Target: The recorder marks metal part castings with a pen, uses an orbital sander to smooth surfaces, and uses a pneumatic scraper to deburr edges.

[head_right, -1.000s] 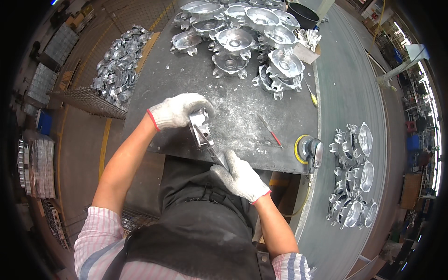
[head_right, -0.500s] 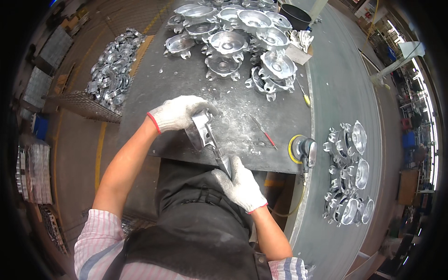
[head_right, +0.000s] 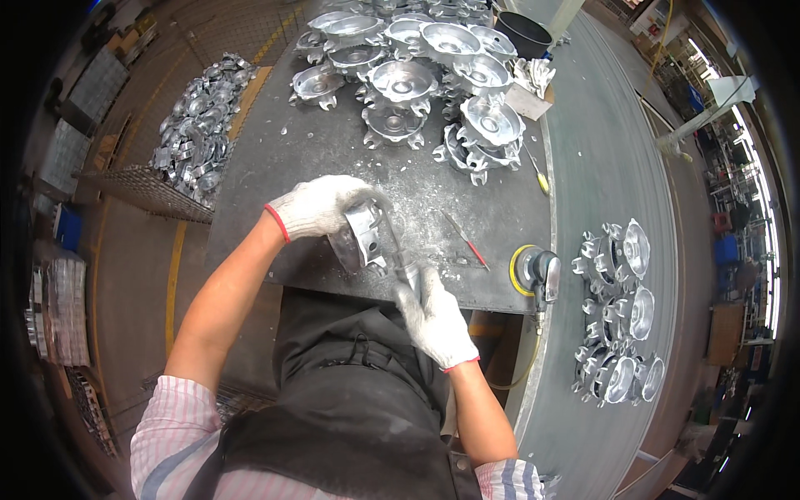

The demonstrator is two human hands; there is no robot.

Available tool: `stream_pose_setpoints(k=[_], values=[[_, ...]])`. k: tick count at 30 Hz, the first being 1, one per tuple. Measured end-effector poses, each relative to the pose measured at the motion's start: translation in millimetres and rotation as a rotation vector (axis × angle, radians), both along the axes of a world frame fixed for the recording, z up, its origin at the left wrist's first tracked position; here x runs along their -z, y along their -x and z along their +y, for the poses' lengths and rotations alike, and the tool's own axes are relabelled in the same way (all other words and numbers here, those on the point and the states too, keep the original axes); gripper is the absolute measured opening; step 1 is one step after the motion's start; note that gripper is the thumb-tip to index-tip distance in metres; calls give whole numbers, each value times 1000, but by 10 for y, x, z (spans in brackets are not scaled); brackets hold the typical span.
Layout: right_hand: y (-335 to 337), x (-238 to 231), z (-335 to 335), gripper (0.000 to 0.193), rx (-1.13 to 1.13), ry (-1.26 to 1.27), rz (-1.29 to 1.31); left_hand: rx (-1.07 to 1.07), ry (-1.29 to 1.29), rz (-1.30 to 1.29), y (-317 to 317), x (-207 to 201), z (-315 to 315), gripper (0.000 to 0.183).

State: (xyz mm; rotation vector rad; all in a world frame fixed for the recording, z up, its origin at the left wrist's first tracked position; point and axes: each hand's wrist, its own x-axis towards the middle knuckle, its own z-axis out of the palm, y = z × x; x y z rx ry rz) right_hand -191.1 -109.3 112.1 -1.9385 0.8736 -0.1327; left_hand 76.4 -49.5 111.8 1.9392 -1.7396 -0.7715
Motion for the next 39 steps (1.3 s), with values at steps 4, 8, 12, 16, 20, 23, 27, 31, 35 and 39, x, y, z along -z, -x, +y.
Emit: stream_pose_setpoints(k=[4,8,12,16,20,23,27,31,35,39], values=[[67,99,-91,52,175,33,28,18,-24,-2,61,-168,45,70],[136,41,-90,68,227,-80,12,-103,-42,-104,158,-122,19,63],[267,218,-99,72,328,-139,57,-218,-30,-168,276,-193,-50,52],[348,245,-95,77,336,-79,67,-122,175,-70,357,-10,-29,34],[348,401,-151,83,412,-394,99,-175,316,-71,396,320,-10,25],[422,595,-277,84,344,-525,41,-222,425,-132,448,485,-39,26],[384,765,-266,86,282,-517,40,-247,611,-220,492,593,57,32],[462,759,-277,90,316,-514,65,-224,643,-212,583,562,1,37],[461,635,-326,94,272,-479,98,-223,699,-228,618,551,-18,41],[323,703,-323,97,189,-518,64,-260,746,-243,459,654,155,44]])
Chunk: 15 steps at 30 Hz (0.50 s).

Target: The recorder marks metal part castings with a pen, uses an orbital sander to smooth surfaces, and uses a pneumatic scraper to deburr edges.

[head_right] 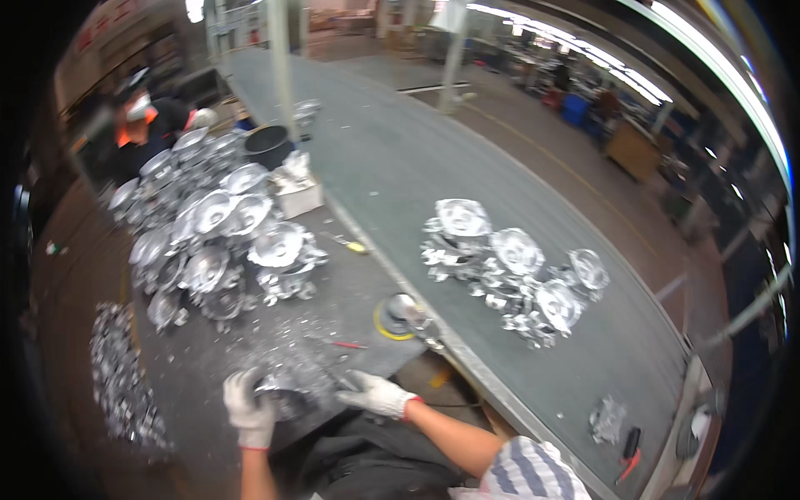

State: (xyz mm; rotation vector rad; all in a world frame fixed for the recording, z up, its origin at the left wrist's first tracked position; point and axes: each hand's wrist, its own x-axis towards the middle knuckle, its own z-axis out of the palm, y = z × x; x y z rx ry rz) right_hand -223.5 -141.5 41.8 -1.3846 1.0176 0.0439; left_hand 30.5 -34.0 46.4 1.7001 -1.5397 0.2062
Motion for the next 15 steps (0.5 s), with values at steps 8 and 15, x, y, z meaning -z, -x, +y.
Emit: stream_pose_setpoints(k=[8,15], values=[[144,-11,-60,98,20,-12,-22,7,-45,50,70,54,-141,41],[126,3,-54,97,27,-55,-62,-7,-54,59,61,13,-132,42]])
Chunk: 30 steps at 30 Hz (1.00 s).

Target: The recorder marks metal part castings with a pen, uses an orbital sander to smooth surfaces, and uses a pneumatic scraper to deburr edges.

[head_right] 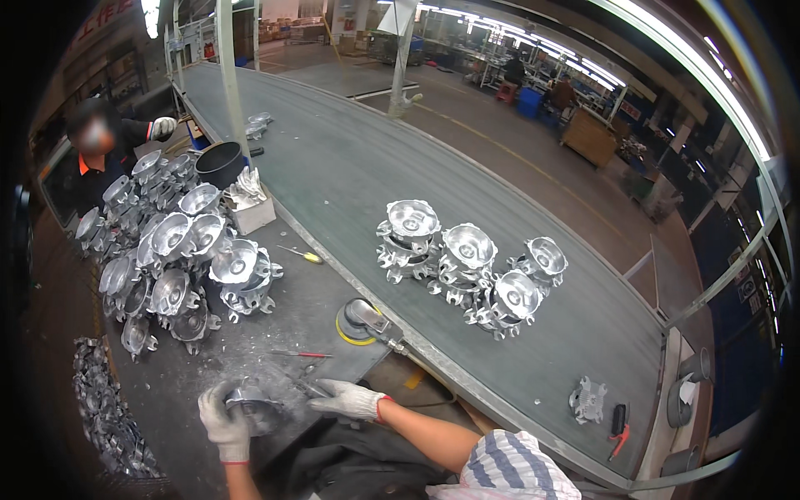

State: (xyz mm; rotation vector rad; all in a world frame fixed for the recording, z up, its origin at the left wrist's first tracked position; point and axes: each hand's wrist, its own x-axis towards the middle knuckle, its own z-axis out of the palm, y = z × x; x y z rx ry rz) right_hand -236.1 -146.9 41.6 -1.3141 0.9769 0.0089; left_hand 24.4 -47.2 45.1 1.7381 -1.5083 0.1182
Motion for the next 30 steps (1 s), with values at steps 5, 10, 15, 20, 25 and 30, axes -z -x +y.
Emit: stream_pose_setpoints(k=[5,10,15,20,25,30], values=[[-17,12,4,97,3,-18,25,-4,2,-6,-2,3,11,42],[-5,17,-7,99,-13,-25,23,1,-9,9,9,-16,15,42],[-9,54,-18,100,-19,-26,17,-7,-5,-5,3,5,8,41],[-10,39,-3,99,-2,-29,25,-14,21,-14,-4,40,3,41],[-8,10,-11,102,-1,-37,22,-6,25,0,3,29,-2,41],[-10,35,-10,102,-4,-35,30,-7,16,-5,5,9,-3,42]])
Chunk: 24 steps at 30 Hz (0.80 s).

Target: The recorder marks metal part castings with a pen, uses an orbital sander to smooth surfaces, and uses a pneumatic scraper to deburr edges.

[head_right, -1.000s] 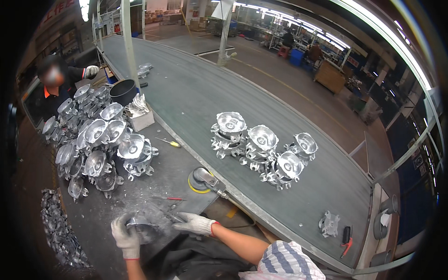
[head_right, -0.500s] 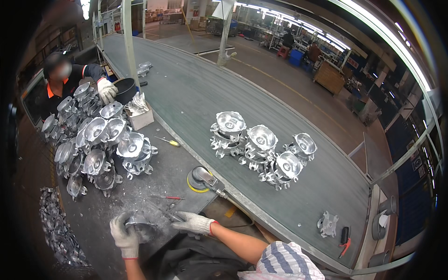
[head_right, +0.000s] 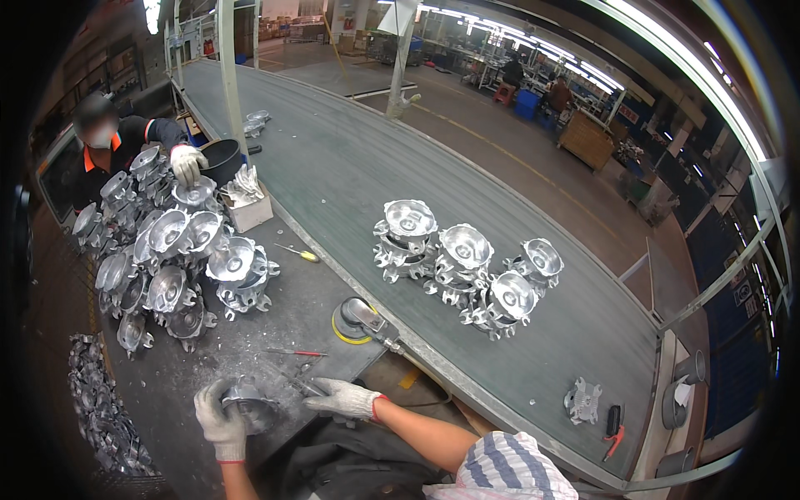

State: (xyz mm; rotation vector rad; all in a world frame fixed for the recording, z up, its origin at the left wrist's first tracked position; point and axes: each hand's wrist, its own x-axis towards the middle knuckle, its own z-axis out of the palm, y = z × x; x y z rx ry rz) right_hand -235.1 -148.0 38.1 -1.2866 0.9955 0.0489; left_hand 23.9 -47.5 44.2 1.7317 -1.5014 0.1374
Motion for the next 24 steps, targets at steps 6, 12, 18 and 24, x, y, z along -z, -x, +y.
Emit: stream_pose_setpoints(k=[6,12,18,24], values=[[-2,-43,1,102,-19,19,8,-4,-8,-6,-17,33,8,40],[-15,-54,7,97,0,21,12,-14,-5,-8,-23,44,11,37],[5,91,14,96,9,48,-10,-1,-16,-12,-9,14,1,37],[-10,-37,3,99,-13,33,-6,-11,-5,-12,-13,26,12,37]])
